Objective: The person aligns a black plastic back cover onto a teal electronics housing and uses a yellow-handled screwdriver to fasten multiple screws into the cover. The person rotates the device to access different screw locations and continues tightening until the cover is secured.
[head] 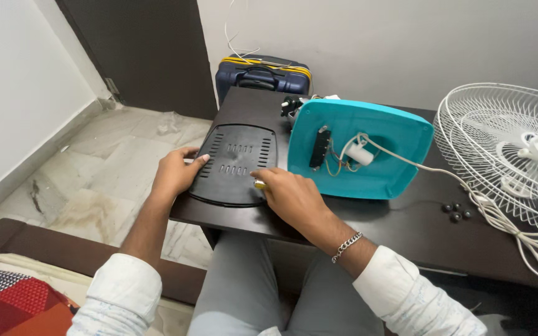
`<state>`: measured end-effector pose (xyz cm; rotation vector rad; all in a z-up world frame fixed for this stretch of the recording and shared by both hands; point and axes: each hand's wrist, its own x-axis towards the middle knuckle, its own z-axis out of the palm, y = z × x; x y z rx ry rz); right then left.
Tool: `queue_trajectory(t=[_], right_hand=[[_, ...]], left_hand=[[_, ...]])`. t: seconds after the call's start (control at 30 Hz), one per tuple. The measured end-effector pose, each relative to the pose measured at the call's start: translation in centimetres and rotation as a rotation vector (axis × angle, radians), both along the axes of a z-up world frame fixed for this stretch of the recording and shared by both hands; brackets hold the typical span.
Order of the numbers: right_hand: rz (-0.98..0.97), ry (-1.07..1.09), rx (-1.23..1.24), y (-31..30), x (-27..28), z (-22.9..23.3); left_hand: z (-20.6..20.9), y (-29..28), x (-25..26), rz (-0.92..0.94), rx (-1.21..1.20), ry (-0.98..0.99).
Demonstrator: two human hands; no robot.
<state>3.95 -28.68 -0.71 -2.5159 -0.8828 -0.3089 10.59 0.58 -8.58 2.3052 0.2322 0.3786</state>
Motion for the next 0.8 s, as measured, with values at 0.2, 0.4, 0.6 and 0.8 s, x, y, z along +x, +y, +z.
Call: queue_trajectory(t=[0.2, 0.4, 0.6, 0.8], right_hand=[[0.005, -0.022, -0.002, 0.6, 0.0, -0.8], [-0.016, 0.084, 0.070, 0.6, -0.6, 0.1], [0.054, 0.285, 0.326, -0.4, -1.1, 0.7], [0.168, 0.973, 0.886, -2.5, -1.2, 0.3]], left_hand=[[0.0, 2.2, 0.1, -0.020, -0.049, 0.011], [0.3, 3.2, -0.2, -0.106, -0.402, 0.009], [4.9, 3.8, -2.6, -0.265, -0.707, -0.210], [9.0, 2.9, -7.0, -0.333, -0.571, -0.681]])
